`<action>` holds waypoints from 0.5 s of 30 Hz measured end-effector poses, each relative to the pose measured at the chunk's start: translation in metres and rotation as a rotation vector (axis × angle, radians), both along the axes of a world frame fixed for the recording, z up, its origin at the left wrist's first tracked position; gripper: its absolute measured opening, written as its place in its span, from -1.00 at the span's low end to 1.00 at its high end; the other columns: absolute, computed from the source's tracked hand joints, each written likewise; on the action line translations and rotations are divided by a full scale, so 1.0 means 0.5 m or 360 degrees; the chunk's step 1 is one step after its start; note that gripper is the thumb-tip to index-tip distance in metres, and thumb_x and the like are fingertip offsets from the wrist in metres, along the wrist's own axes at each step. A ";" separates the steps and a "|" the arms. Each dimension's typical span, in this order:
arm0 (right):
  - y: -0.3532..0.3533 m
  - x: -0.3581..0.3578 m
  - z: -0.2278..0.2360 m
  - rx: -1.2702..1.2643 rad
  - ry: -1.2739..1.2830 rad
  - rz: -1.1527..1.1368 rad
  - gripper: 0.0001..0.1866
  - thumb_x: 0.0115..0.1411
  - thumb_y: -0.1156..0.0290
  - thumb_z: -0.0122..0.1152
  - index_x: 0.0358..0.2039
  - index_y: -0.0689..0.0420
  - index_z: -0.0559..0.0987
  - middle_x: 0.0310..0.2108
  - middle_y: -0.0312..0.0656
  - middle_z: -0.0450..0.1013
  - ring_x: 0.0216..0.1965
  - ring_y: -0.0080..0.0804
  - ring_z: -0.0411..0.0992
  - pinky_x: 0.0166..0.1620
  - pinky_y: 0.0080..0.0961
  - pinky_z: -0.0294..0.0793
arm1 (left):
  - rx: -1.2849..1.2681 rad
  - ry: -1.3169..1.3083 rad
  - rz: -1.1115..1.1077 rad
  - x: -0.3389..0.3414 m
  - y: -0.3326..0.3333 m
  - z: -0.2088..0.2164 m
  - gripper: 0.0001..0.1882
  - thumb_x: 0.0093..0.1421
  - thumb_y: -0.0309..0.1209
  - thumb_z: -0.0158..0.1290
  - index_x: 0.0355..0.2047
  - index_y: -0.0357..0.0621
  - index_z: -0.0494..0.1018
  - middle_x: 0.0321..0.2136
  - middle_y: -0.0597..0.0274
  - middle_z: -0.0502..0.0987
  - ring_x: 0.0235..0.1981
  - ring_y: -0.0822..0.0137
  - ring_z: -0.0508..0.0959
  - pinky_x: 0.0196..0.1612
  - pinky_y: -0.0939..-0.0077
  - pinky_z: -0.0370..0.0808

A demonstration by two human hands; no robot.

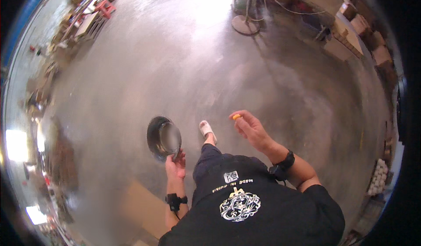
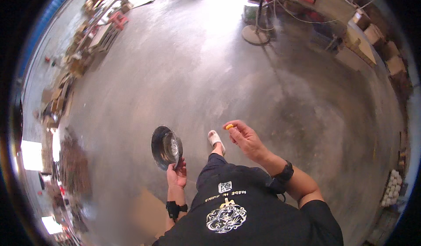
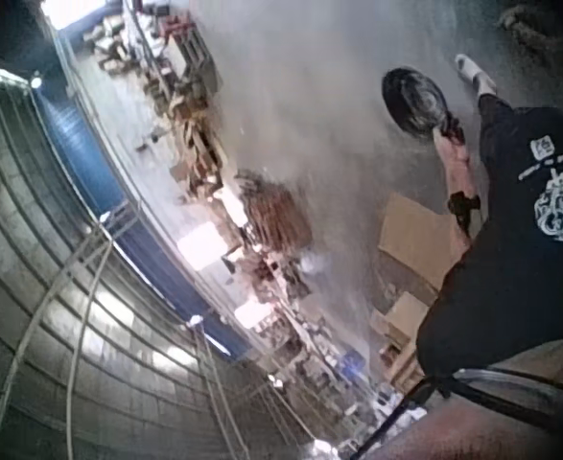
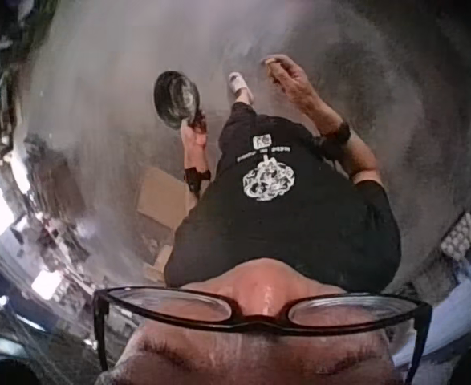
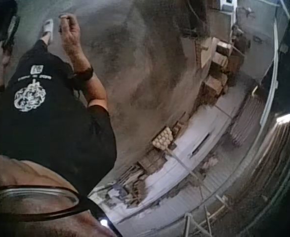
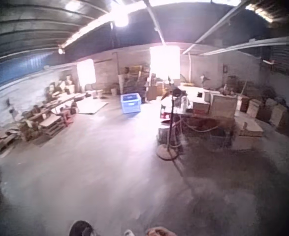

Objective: Pouring white finishing liquid from a bucket into a metal bowl using a white pitcher and stirring it for consistency.

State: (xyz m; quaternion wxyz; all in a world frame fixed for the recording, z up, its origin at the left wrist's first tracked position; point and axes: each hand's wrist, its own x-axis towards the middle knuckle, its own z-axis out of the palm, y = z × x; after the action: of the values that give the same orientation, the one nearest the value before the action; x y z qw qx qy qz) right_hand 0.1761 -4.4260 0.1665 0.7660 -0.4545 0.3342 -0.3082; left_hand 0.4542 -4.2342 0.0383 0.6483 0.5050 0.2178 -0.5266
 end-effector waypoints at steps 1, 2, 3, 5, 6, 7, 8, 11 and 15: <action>-0.019 0.023 0.009 -0.0135 0.0016 -0.0031 -0.81 0.35 0.38 -0.09 -0.12 0.13 0.45 -0.47 -0.42 0.32 -0.51 -0.75 0.17 -0.44 -0.76 0.23 | -0.0015 -0.0013 -0.0035 0.029 -0.053 -0.005 -0.66 0.23 -0.35 -0.24 -0.07 -0.23 0.36 -0.25 0.14 0.57 -0.33 0.31 0.55 -0.35 0.57 0.50; -0.038 0.045 0.018 -0.0133 0.0037 -0.0062 -0.81 0.35 0.38 -0.09 -0.12 0.13 0.45 -0.47 -0.42 0.32 -0.51 -0.75 0.17 -0.44 -0.76 0.23 | -0.0029 -0.0027 -0.0068 0.058 -0.104 -0.009 -0.66 0.23 -0.35 -0.22 -0.06 -0.23 0.35 -0.26 0.14 0.57 -0.34 0.31 0.56 -0.35 0.56 0.50; -0.067 0.056 0.032 -0.0092 0.0023 -0.0099 -0.82 0.34 0.39 -0.08 -0.15 0.13 0.47 -0.49 -0.44 0.30 -0.52 -0.75 0.16 -0.44 -0.76 0.22 | -0.0036 0.0002 -0.0093 0.072 -0.169 0.002 -0.66 0.23 -0.35 -0.22 -0.06 -0.23 0.35 -0.26 0.14 0.57 -0.34 0.31 0.56 -0.35 0.56 0.50; -0.110 0.079 0.049 -0.0046 0.0018 -0.0156 -0.83 0.34 0.39 -0.06 -0.18 0.13 0.49 -0.52 -0.45 0.29 -0.53 -0.74 0.15 -0.44 -0.76 0.20 | -0.0067 -0.0129 -0.0242 0.102 -0.275 0.034 -0.67 0.23 -0.33 -0.21 -0.08 -0.24 0.36 -0.26 0.12 0.57 -0.33 0.30 0.57 -0.34 0.54 0.51; -0.126 0.102 0.047 -0.0142 -0.0025 -0.0216 -0.84 0.33 0.40 -0.04 -0.19 0.14 0.49 -0.54 -0.46 0.27 -0.53 -0.75 0.14 -0.45 -0.77 0.19 | -0.0097 -0.0131 -0.0289 0.123 -0.322 0.042 -0.69 0.19 -0.35 -0.17 -0.13 -0.22 0.41 -0.24 0.12 0.58 -0.33 0.30 0.57 -0.36 0.57 0.54; -0.149 0.124 0.048 -0.0236 -0.0067 -0.0273 -0.85 0.32 0.41 -0.03 -0.20 0.14 0.50 -0.56 -0.47 0.25 -0.53 -0.75 0.13 -0.45 -0.77 0.17 | -0.0098 -0.0130 -0.0320 0.142 -0.371 0.049 -0.69 0.19 -0.35 -0.17 -0.13 -0.22 0.41 -0.24 0.12 0.58 -0.33 0.30 0.57 -0.36 0.57 0.54; -0.185 0.142 0.053 -0.0233 -0.0066 -0.0300 -0.85 0.32 0.41 -0.03 -0.20 0.14 0.50 -0.56 -0.47 0.25 -0.53 -0.75 0.13 -0.45 -0.77 0.17 | -0.0098 -0.0183 -0.0394 0.158 -0.421 0.056 -0.71 0.19 -0.35 -0.17 -0.15 -0.21 0.41 -0.25 0.13 0.58 -0.34 0.29 0.57 -0.36 0.54 0.53; -0.274 0.186 0.055 -0.0219 0.0020 -0.0274 -0.85 0.31 0.43 -0.03 -0.22 0.17 0.50 -0.55 -0.47 0.25 -0.52 -0.76 0.13 -0.43 -0.78 0.18 | -0.0109 -0.0258 -0.0532 0.196 -0.533 0.089 -0.73 0.19 -0.35 -0.15 -0.18 -0.21 0.41 -0.27 0.16 0.58 -0.33 0.25 0.58 -0.35 0.49 0.52; -0.450 0.260 0.024 -0.0417 0.0091 -0.0248 -0.85 0.29 0.49 -0.04 -0.22 0.20 0.50 -0.48 -0.47 0.27 -0.49 -0.76 0.12 -0.36 -0.78 0.18 | -0.0207 -0.0285 -0.0581 0.238 -0.703 0.089 -0.75 0.17 -0.35 -0.12 -0.22 -0.21 0.41 -0.34 0.16 0.57 -0.34 0.20 0.59 -0.36 0.46 0.51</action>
State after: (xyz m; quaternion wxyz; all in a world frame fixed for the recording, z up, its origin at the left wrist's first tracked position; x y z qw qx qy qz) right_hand 0.3063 -4.6510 0.1786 0.6641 -0.5317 0.3470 -0.3947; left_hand 0.5733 -4.5859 0.0827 0.5900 0.5380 0.0298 -0.6013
